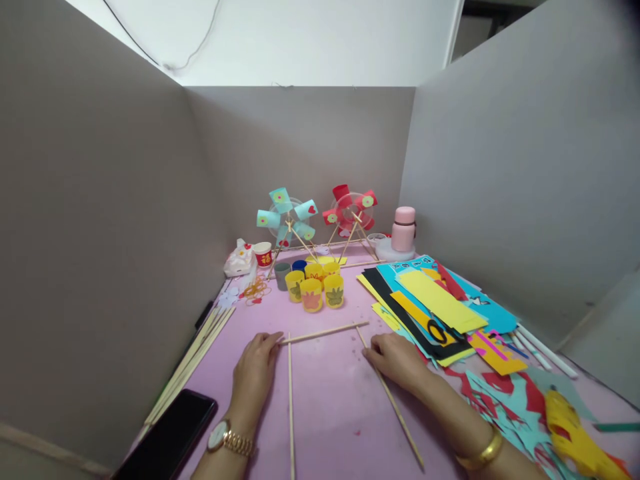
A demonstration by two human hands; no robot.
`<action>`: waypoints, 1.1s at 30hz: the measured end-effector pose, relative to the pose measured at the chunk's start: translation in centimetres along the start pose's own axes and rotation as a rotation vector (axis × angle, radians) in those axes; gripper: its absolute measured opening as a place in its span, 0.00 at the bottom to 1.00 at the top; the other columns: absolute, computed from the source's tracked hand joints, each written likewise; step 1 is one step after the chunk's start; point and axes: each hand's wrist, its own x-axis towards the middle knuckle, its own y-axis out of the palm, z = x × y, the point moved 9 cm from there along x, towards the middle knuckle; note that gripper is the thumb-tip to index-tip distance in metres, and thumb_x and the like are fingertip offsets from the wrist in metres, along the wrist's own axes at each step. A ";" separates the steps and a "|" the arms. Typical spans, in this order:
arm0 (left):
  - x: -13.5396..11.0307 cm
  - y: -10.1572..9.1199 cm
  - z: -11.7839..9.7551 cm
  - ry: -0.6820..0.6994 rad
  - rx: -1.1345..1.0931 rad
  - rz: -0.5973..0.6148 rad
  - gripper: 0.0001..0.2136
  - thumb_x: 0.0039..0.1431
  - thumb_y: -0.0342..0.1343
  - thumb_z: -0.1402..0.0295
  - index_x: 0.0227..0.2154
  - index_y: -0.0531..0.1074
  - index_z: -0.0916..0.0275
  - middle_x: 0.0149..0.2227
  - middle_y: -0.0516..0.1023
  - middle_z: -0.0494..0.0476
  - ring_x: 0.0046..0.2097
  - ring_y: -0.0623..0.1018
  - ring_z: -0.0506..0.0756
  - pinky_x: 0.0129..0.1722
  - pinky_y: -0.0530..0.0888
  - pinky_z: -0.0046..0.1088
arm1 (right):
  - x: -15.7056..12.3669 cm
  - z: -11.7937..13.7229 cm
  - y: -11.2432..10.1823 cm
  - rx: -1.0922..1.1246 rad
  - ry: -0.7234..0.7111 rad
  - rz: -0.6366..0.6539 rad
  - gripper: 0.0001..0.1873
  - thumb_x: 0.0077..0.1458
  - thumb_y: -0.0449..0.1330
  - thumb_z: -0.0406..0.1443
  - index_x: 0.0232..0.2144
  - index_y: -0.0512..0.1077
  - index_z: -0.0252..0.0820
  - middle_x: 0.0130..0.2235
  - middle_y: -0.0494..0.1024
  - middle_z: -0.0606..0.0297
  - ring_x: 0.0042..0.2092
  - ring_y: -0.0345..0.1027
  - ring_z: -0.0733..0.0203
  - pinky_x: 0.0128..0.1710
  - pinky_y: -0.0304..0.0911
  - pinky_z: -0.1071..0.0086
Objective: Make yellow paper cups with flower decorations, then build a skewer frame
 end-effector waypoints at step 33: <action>-1.6 0.1 -0.8 -0.145 0.074 0.262 0.20 0.61 0.35 0.60 0.34 0.74 0.58 0.35 0.81 0.60 0.40 0.79 0.60 0.35 0.67 0.31 | 0.2 0.0 0.1 0.040 -0.017 -0.063 0.17 0.57 0.49 0.41 0.25 0.74 0.41 0.31 0.80 0.56 0.36 0.73 0.53 0.26 0.48 0.68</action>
